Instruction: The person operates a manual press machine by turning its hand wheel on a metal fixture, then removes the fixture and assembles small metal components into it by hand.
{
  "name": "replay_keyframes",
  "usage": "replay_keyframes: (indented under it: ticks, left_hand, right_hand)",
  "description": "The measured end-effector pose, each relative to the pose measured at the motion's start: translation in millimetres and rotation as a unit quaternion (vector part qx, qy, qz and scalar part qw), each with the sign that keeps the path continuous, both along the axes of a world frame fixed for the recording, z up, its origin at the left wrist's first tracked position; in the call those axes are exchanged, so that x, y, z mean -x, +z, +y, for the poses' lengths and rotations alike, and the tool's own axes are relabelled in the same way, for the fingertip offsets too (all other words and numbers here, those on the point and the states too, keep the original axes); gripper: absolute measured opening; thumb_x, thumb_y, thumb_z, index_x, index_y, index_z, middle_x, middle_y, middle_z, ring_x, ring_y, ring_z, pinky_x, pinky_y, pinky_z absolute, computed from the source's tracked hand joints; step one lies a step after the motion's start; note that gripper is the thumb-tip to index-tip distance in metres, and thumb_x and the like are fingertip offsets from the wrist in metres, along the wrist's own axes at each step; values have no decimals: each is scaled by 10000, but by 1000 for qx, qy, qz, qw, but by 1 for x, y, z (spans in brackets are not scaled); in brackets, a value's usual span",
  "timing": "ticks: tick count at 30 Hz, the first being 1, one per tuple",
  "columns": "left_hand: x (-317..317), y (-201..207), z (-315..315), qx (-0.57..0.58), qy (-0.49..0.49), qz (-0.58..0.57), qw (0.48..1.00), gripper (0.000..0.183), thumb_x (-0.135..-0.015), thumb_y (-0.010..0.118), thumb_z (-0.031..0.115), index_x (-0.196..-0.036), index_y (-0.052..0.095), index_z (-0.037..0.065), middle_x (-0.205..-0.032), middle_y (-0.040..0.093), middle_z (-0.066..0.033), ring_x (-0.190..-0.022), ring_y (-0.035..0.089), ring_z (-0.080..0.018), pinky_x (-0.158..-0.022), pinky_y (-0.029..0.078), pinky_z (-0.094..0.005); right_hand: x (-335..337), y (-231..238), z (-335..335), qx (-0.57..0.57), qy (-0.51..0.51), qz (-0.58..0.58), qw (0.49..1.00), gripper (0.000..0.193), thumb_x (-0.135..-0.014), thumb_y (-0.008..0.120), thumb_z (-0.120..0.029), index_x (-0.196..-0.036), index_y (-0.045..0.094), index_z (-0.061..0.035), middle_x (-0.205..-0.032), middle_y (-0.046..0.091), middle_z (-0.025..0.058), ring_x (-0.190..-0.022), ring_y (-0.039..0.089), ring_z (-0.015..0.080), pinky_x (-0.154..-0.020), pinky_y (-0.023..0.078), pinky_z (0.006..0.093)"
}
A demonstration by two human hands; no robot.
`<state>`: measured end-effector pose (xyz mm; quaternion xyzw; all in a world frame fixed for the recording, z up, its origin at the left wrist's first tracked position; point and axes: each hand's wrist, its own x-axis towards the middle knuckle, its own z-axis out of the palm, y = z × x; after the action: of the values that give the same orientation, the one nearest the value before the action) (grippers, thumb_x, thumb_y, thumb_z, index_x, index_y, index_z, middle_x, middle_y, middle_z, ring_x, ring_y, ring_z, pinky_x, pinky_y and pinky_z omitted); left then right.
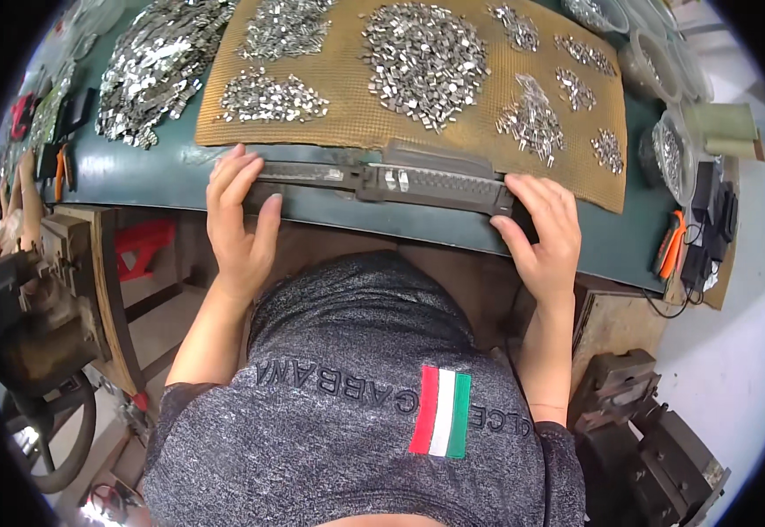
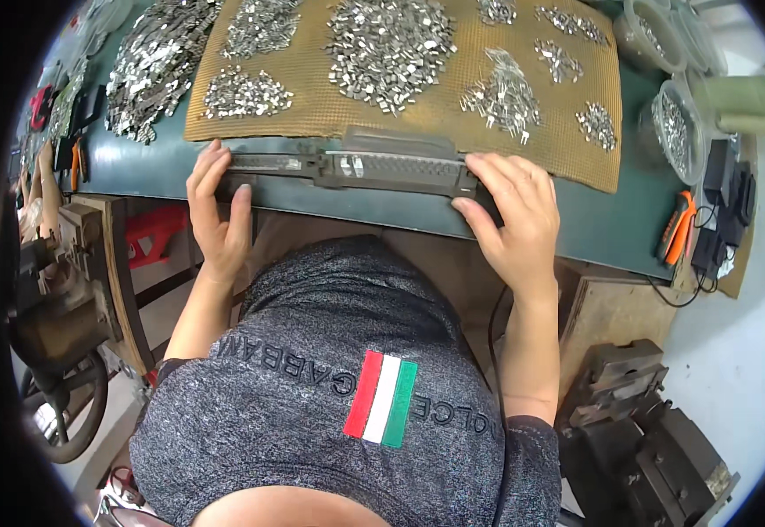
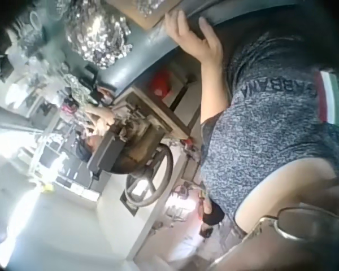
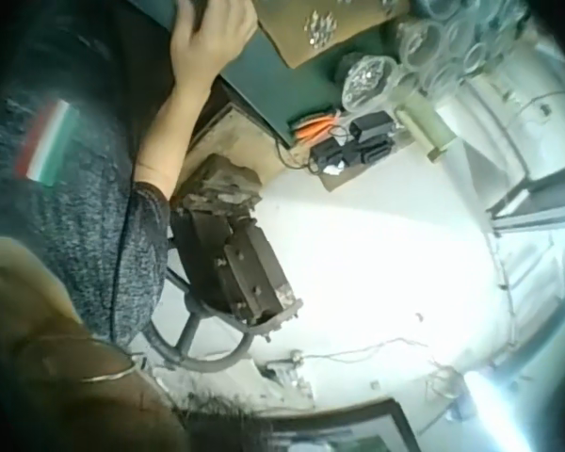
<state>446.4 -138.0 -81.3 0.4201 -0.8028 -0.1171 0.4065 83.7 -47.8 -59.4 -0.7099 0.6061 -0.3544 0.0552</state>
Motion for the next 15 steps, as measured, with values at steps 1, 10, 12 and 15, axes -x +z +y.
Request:
replay_keyframes:
  ticks: [1,10,12,15]
  left_hand:
    - [-1,0,0,8,-8,-12,1000,484,-879,725,-34,-1350,617,-3,-1402,605,-192,-1407,523,-384,-1206,367,-512]
    - [3,-1,1,-7,-9,0,1000,474,-934,676,-28,-1397,573,-12,-1456,574,-191,-1451,479,-371,-1233,334,-479]
    - [4,-4,1,32,-1,-20,999,486,-884,754,20,-1351,622,7,-1405,606,-182,-1402,514,-409,-1191,380,-519]
    - [1,-8,0,50,-5,-14,999,480,-887,760,40,-1350,631,18,-1405,607,-179,-1395,517,-414,-1188,376,-533]
  right_hand:
    - [0,0,0,-4,-4,-2,1000,470,-777,874,-150,-1225,751,-74,-1223,740,84,-1116,645,324,-992,498,425]
    - [-5,3,6,92,-17,-27,995,357,-815,813,-44,-1164,747,-20,-1169,750,138,-1063,687,337,-939,537,424]
    - [-16,8,31,111,18,-52,992,261,-756,804,-23,-1013,762,-38,-975,771,107,-870,733,306,-812,577,396]
    - [-61,3,46,-15,154,-8,988,152,-817,811,-175,-925,768,-76,-885,743,55,-848,734,247,-746,595,357]
